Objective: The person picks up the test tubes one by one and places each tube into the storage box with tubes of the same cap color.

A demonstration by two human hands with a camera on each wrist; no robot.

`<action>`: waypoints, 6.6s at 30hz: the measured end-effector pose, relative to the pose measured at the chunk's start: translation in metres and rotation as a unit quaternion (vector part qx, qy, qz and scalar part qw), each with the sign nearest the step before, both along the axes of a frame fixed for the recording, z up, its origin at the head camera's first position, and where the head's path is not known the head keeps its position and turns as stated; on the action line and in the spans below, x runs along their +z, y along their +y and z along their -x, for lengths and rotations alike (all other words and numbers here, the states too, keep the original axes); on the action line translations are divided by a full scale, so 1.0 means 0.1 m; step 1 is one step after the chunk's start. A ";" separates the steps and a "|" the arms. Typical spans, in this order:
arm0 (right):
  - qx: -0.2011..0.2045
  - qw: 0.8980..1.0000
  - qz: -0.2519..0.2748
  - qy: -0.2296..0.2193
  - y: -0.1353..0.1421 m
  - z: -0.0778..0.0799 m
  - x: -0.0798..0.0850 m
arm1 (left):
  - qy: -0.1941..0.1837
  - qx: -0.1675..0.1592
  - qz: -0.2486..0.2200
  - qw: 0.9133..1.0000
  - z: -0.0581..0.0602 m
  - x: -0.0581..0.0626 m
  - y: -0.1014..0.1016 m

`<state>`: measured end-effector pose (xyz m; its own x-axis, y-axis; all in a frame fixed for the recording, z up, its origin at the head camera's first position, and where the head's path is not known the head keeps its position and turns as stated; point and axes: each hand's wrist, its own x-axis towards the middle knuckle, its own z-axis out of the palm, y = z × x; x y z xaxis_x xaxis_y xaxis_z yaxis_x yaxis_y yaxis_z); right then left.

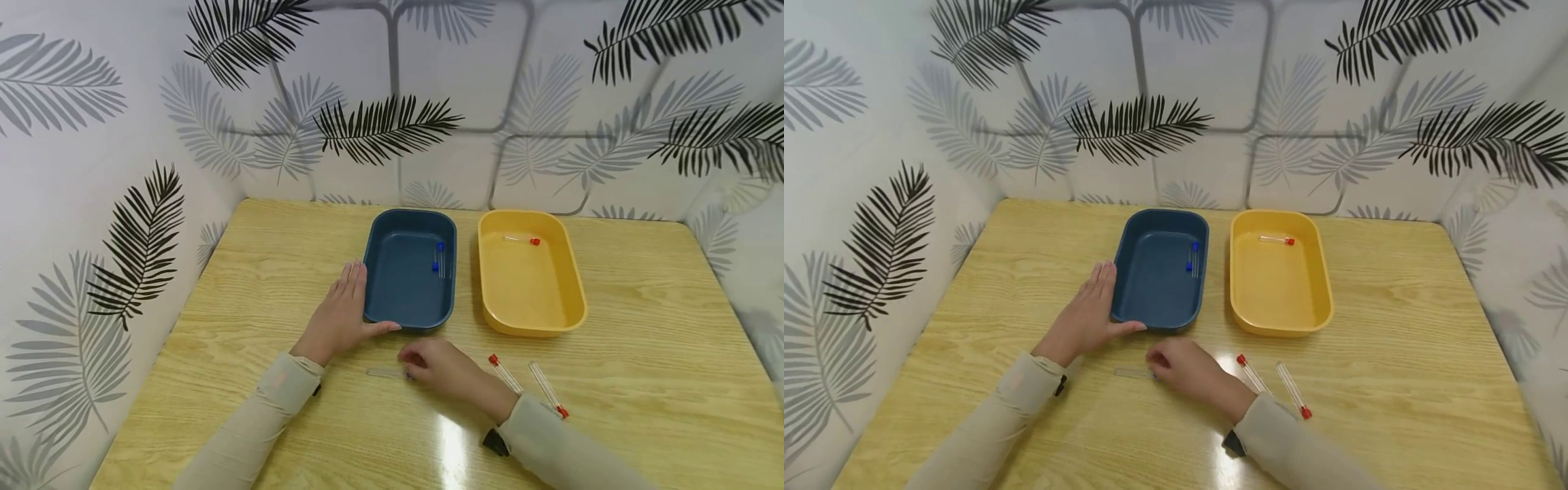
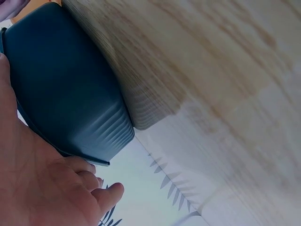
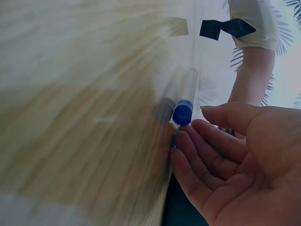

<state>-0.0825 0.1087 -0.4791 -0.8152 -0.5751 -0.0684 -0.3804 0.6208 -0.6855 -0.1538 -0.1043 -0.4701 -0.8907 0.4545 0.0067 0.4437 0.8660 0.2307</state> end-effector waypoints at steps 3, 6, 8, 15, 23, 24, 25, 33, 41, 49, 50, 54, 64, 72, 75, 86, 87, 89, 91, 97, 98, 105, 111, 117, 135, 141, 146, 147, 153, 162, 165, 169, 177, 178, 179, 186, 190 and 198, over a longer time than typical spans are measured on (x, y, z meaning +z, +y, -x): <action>0.009 1.000 -0.012 0.010 -0.07 0.01 0.00 | -0.001 0.002 0.003 1.000 0.00 0.01 0.01; 0.015 0.999 -0.021 0.023 -0.13 0.00 -0.01 | -0.001 0.001 0.000 1.000 0.00 0.02 0.01; 0.016 0.999 -0.028 0.033 -0.16 -0.02 -0.02 | -0.002 0.002 0.000 1.000 0.00 0.02 0.01; 0.012 0.998 -0.033 0.056 -0.26 -0.06 -0.06 | -0.008 0.003 0.000 1.000 0.01 0.02 0.02; 0.013 0.998 -0.042 0.051 -0.33 -0.07 -0.05 | -0.011 0.005 0.004 1.000 0.01 0.01 0.02; 0.013 0.998 -0.044 0.053 -0.34 -0.07 -0.05 | -0.012 0.005 0.006 1.000 0.01 0.01 0.02; 0.011 0.997 -0.046 0.053 -0.35 -0.08 -0.05 | -0.012 0.005 0.007 1.000 0.01 0.01 0.02; 0.005 0.997 -0.056 0.057 -0.36 -0.10 -0.03 | -0.012 0.006 0.008 1.000 -0.01 0.03 0.02; 0.000 0.997 -0.060 0.048 -0.33 -0.12 -0.01 | -0.009 0.005 0.012 1.000 -0.01 0.04 0.02; -0.014 0.999 -0.041 0.014 -0.22 -0.16 0.05 | -0.010 0.004 0.012 1.000 -0.01 0.03 0.02; -0.016 0.999 -0.037 0.007 -0.21 -0.16 0.07 | -0.010 0.004 0.012 1.000 -0.01 0.03 0.02; -0.020 0.999 -0.020 -0.016 -0.12 -0.16 0.15 | -0.009 0.002 0.010 1.000 -0.01 0.02 0.01; -0.030 0.999 0.036 -0.016 0.11 -0.06 0.38 | -0.011 0.002 0.008 1.000 -0.01 0.04 0.01; -0.056 0.993 0.101 -0.035 0.24 0.03 0.52 | -0.022 0.006 0.013 1.000 0.00 0.02 0.03; -0.072 0.989 0.121 -0.036 0.29 0.08 0.55 | -0.021 0.006 0.013 1.000 0.00 0.02 0.03; -0.116 0.976 0.168 -0.079 0.43 0.21 0.65 | -0.019 0.010 0.019 1.000 -0.01 0.03 0.03; -0.117 0.975 0.172 -0.081 0.43 0.22 0.66 | -0.019 0.010 0.019 1.000 -0.01 0.03 0.03; -0.118 0.973 0.178 -0.082 0.44 0.24 0.67 | -0.019 0.008 0.017 1.000 0.00 0.03 0.03; -0.119 0.972 0.185 -0.086 0.46 0.26 0.68 | -0.018 0.008 0.017 1.000 0.00 0.02 0.03; -0.122 0.963 0.213 -0.114 0.48 0.33 0.73 | -0.017 0.007 0.021 1.000 0.01 0.01 0.03; -0.123 0.961 0.217 -0.116 0.48 0.34 0.74 | -0.019 0.008 0.021 1.000 0.01 0.01 0.03; -0.127 0.944 0.267 -0.143 0.47 0.47 0.84 | -0.021 0.008 0.021 1.000 0.01 0.02 0.03; -0.120 0.935 0.298 -0.152 0.41 0.59 1.01 | -0.027 0.005 0.019 0.999 0.01 0.02 0.02; -0.113 0.927 0.320 -0.159 0.33 0.71 1.12 | -0.028 0.002 0.013 1.000 0.01 0.03 0.02; -0.143 0.849 0.432 -0.267 0.05 1.05 1.10 | -0.028 0.004 -0.002 1.000 0.00 0.03 0.02; -0.146 0.819 0.465 -0.304 0.01 1.19 1.01 | -0.021 -0.002 0.004 1.000 0.01 0.03 0.03; -0.165 0.804 0.464 -0.333 -0.04 1.33 0.82 | -0.018 0.000 0.014 1.000 0.02 0.03 0.02; -0.170 0.802 0.462 -0.336 -0.05 1.35 0.78 | -0.017 0.000 0.015 1.000 0.02 0.03 0.02; -0.193 0.795 0.461 -0.345 -0.13 1.51 0.61 | -0.013 0.001 0.018 1.000 0.02 0.02 0.00; -0.243 0.774 0.455 -0.366 -0.23 1.69 0.49 | -0.020 0.002 0.017 1.000 0.02 0.02 0.01; -0.256 0.767 0.456 -0.372 -0.26 1.74 0.44 | -0.019 0.002 0.012 1.000 0.01 0.03 0.01; -0.280 0.758 0.452 -0.378 -0.29 1.80 0.37 | -0.013 -0.002 0.011 1.000 0.01 0.03 0.01; -0.309 0.735 0.455 -0.397 -0.34 1.89 0.24 | -0.016 -0.002 0.022 1.000 0.01 0.03 0.01; -0.311 0.735 0.453 -0.398 -0.35 1.90 0.22 | -0.016 -0.002 0.022 1.000 0.01 0.03 0.01; -0.314 0.734 0.450 -0.399 -0.35 1.91 0.21 | -0.014 -0.003 0.022 1.000 0.01 0.02 0.00; -0.319 0.737 0.434 -0.407 -0.37 1.95 0.10 | -0.018 -0.002 0.017 1.000 0.02 0.00 0.00; -0.307 0.750 0.421 -0.408 -0.38 1.95 0.05 | -0.014 -0.001 0.014 1.000 0.02 0.00 0.00; -0.303 0.758 0.408 -0.409 -0.38 1.95 0.02 | -0.018 0.000 0.014 1.000 0.02 0.00 0.01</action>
<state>-0.2779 0.0708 -0.4771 -0.8240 -0.2355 -0.5154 0.5636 -0.2465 -0.7884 -0.1554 -0.1037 -0.4696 -0.8904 0.4535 -0.0384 0.4347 0.8724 0.2232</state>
